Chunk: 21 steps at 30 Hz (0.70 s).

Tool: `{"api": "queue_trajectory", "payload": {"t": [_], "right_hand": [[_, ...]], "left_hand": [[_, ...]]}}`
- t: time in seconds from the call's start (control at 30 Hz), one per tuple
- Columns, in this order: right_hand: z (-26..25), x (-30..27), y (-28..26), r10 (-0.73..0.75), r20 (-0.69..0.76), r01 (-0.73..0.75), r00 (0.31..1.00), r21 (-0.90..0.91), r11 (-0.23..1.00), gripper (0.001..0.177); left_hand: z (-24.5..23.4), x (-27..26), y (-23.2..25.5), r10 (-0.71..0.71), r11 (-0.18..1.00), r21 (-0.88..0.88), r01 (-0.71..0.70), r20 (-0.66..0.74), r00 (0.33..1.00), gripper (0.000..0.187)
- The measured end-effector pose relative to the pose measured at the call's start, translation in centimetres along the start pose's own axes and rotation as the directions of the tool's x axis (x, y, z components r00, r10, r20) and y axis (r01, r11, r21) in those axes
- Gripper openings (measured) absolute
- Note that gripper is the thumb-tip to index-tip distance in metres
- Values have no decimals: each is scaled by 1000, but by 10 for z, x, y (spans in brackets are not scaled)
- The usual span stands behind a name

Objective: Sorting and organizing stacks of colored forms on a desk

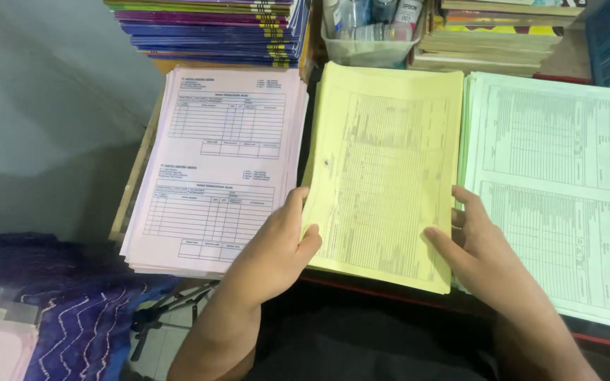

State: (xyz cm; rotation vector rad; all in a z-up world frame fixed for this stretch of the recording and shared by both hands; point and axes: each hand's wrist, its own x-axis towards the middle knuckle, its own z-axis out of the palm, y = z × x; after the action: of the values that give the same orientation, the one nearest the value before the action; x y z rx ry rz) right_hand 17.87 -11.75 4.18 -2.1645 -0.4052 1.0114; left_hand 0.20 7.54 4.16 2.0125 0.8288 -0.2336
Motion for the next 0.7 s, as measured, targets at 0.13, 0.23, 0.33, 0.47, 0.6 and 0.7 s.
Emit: {"api": "queue_trajectory", "payload": {"t": [0.13,0.23,0.33,0.47,0.6,0.7], "right_hand": [[-1,2,-3,25,-16,-23,1000,88,996,71],[-3,-2,-13,57,-8,-57,998,55,997,72],[-2,1,-7,55,-23,-54,998,74,996,72],[-4,-1,-9,67,-24,-65,997,47,997,74],[-8,-4,12,-64,-171,32,983,-183,983,78],[-15,-10,37,-265,-270,170,926,-328,929,76]], "left_hand": [[0,0,9,-5,1000,13,5,-4,1000,66],[5,5,0,91,996,-2,-91,-49,995,59],[7,6,1,70,998,6,-70,-29,997,67],[7,3,4,76,997,36,-74,-46,996,65],[7,-13,-6,166,979,159,-129,-244,956,59],[-9,-30,-20,259,954,260,-151,-451,854,45]]}}
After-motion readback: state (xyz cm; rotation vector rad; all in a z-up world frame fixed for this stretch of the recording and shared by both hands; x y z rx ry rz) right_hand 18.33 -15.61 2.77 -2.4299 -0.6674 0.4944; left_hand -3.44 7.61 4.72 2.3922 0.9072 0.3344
